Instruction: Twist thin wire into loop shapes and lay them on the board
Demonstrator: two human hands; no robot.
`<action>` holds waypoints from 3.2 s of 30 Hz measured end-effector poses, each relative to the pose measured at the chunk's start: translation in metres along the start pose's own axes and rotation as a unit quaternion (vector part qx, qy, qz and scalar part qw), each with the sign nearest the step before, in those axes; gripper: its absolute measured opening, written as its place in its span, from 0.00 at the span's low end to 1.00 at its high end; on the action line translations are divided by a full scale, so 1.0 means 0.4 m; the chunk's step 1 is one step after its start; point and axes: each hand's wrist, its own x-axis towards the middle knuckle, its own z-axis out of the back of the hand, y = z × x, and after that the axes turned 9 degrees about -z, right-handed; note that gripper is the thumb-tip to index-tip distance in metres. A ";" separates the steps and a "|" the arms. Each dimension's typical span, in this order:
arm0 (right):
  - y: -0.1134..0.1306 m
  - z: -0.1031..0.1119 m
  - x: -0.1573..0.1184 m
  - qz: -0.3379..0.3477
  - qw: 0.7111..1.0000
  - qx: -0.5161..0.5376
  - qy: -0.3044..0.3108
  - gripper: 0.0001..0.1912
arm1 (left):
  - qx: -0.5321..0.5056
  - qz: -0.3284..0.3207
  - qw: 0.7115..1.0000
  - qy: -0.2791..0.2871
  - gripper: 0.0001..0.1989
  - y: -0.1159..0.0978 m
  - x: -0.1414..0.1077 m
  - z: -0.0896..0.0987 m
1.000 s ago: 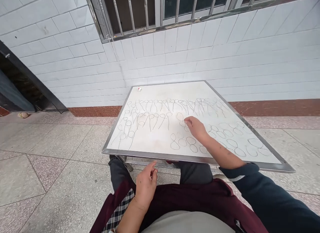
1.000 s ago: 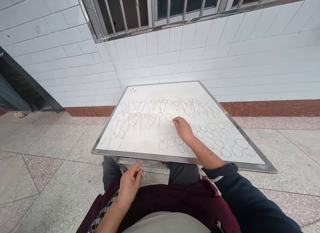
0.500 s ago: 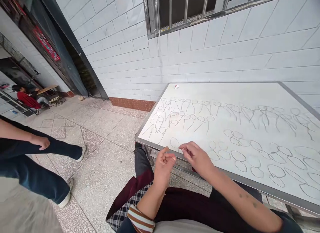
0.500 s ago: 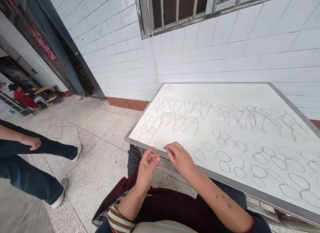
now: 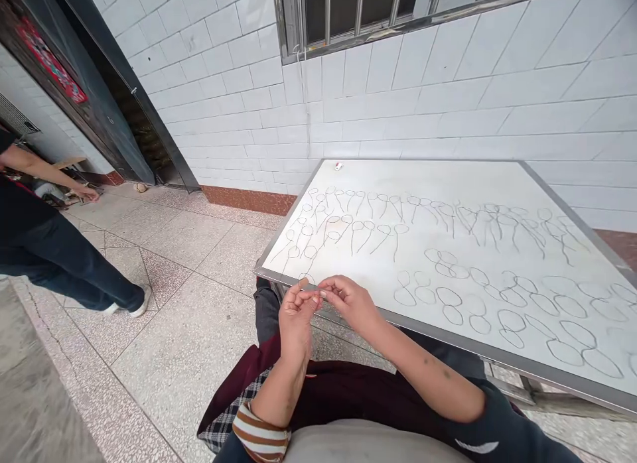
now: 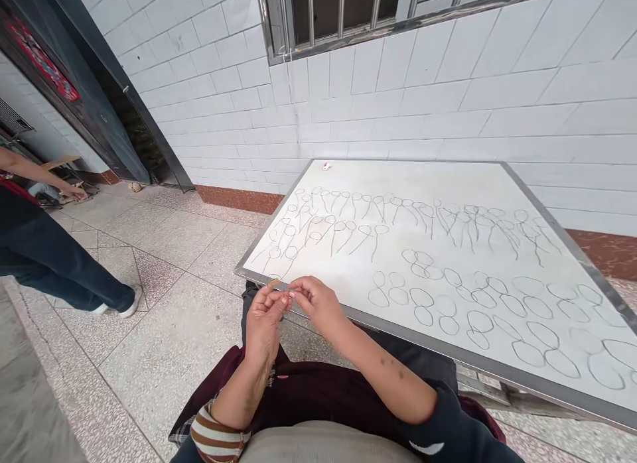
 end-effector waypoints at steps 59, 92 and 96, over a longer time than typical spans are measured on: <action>0.037 0.034 -0.001 -0.139 0.956 0.253 -0.050 0.14 | 0.028 0.022 0.998 0.060 0.14 -0.029 -0.034 0.007; 0.068 0.065 -0.037 -0.088 0.965 0.247 0.026 0.11 | 0.060 -0.007 0.995 0.085 0.29 -0.067 -0.008 -0.094; 0.065 0.055 -0.043 -0.082 0.963 0.256 0.015 0.09 | 0.055 -0.002 0.995 0.080 0.28 -0.060 -0.007 -0.087</action>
